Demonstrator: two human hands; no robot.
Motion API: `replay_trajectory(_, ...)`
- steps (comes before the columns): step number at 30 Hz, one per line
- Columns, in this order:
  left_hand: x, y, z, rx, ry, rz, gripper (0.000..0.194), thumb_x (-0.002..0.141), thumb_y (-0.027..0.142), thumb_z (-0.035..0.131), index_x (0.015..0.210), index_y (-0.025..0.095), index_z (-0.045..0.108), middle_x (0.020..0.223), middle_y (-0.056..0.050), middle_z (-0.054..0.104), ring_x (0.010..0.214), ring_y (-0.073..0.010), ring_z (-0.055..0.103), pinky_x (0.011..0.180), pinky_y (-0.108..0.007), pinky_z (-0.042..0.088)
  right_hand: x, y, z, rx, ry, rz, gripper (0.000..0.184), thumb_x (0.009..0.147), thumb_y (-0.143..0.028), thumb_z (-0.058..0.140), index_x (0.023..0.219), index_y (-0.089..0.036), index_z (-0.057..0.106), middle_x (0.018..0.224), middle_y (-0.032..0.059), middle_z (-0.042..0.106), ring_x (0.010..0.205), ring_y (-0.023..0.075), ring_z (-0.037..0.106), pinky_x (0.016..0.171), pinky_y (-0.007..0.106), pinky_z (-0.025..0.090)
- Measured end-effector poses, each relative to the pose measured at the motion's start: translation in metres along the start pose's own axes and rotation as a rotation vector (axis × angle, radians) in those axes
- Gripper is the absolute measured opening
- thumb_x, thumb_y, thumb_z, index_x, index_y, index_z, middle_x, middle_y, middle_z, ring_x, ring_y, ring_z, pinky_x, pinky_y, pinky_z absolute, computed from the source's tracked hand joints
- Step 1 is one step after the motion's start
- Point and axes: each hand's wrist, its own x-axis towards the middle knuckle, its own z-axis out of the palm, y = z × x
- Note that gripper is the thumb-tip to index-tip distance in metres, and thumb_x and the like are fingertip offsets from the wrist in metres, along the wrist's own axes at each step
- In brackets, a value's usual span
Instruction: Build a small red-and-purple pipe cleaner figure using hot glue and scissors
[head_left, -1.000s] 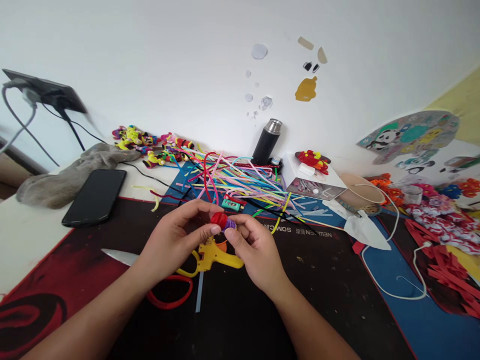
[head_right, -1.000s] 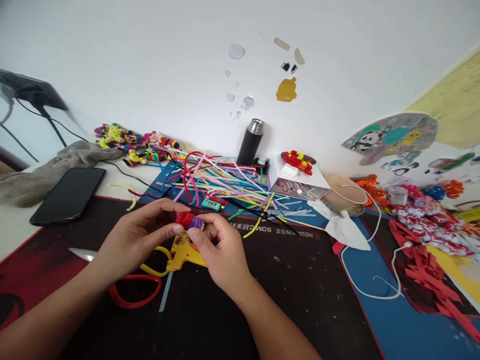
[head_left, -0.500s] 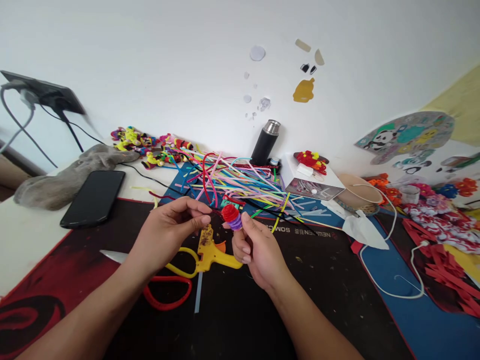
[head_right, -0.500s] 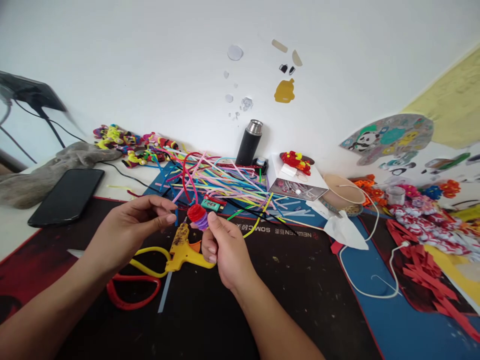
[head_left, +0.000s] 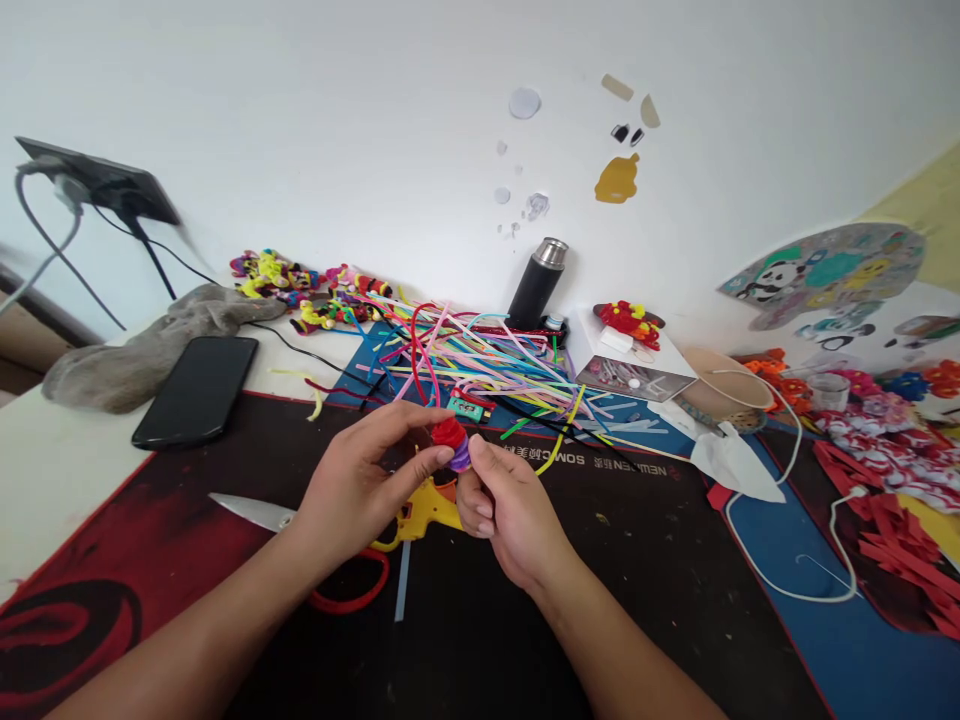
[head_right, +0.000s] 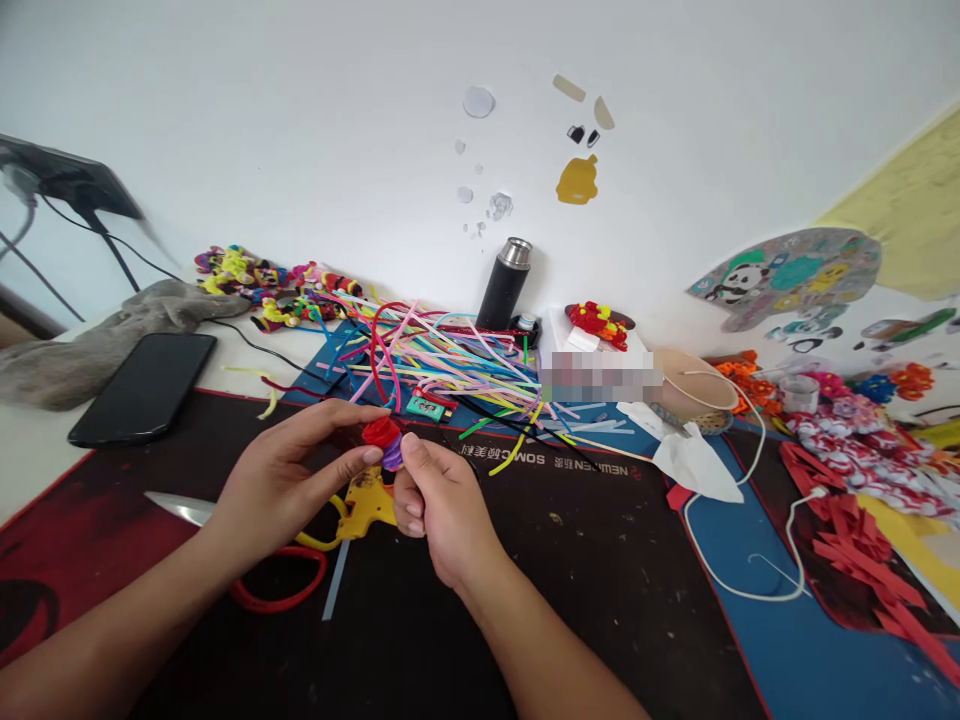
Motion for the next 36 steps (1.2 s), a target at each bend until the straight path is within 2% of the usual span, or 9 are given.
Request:
replay_trajectory(5,0.0002,0.0026,0.0025,-0.016,0.031,-0.066,0.022,0.097,0.034,0.079,0.114,0.022,0.084,0.095,-0.004,0.083,0.084,-0.0196,0.076,0.076,-0.028,0.061,0.0002,0.0004,-0.0002,-0.002,0.002,0.003,0.06,0.088,-0.071,0.085,0.073,-0.022,0.053,0.05,-0.0131,0.036,0.041,0.0046,0.023,0.043,0.021,0.017)
replay_trajectory(13,-0.0005,-0.0012,0.0077,-0.293,0.003,-0.311,0.028,0.09,0.042,0.084,0.108,0.02,0.082,0.098,-0.006,0.083,0.082,-0.0213,0.076,0.076,-0.031,0.064,-0.0008,0.0005,-0.0002,-0.007,-0.005,0.015,0.063,0.087,-0.071,0.086,0.071,-0.022,0.05,0.05,-0.0134,0.035,0.042,0.0044,0.021,0.043,0.022,0.016)
replay_trajectory(16,0.0005,-0.0008,0.0076,-0.282,-0.001,-0.317,0.029,0.09,0.042,0.084,0.108,0.019,0.082,0.097,-0.006,0.082,0.083,-0.0208,0.075,0.076,-0.03,0.063,-0.0007,0.0007,-0.0007,-0.024,0.001,0.006,0.063,0.088,-0.072,0.084,0.072,-0.022,0.049,0.05,-0.0128,0.036,0.042,0.0048,0.023,0.043,0.022,0.017)
replay_trajectory(22,0.0035,0.0041,0.0062,-0.267,0.03,-0.315,0.029,0.087,0.043,0.085,0.102,0.019,0.081,0.095,-0.006,0.082,0.083,-0.0215,0.075,0.078,-0.032,0.063,-0.0016,0.0014,-0.0016,-0.151,-0.038,-0.084,0.056,0.097,-0.074,0.073,0.084,-0.021,0.058,0.057,-0.0088,0.049,0.043,0.0075,0.038,0.046,0.023,0.028)
replay_trajectory(29,0.006,0.0054,0.0059,-0.426,-0.01,-0.437,0.04,0.077,0.051,0.094,0.098,0.018,0.083,0.091,-0.007,0.083,0.083,-0.0228,0.076,0.076,-0.032,0.064,-0.0011,0.001,0.0002,-0.208,-0.028,-0.097,0.056,0.091,-0.075,0.08,0.084,-0.023,0.06,0.05,-0.0125,0.039,0.041,0.0073,0.026,0.042,0.023,0.023)
replay_trajectory(32,0.0068,0.0042,0.0047,-0.498,-0.018,-0.48,0.04,0.074,0.05,0.098,0.095,0.019,0.084,0.089,-0.007,0.082,0.08,-0.0206,0.073,0.074,-0.03,0.062,-0.0015,0.0013,0.0005,-0.191,-0.025,-0.082,0.057,0.088,-0.076,0.081,0.082,-0.023,0.059,0.05,-0.0125,0.037,0.042,0.0072,0.025,0.041,0.023,0.021)
replay_trajectory(36,0.0071,-0.0001,0.0047,-0.568,-0.017,-0.532,0.037,0.072,0.044,0.101,0.094,0.018,0.086,0.081,-0.004,0.078,0.065,-0.0132,0.062,0.061,-0.023,0.053,-0.0024,0.0008,0.001,-0.189,-0.035,-0.077,0.059,0.087,-0.077,0.082,0.082,-0.022,0.062,0.05,-0.0122,0.036,0.043,0.0069,0.023,0.042,0.023,0.019)
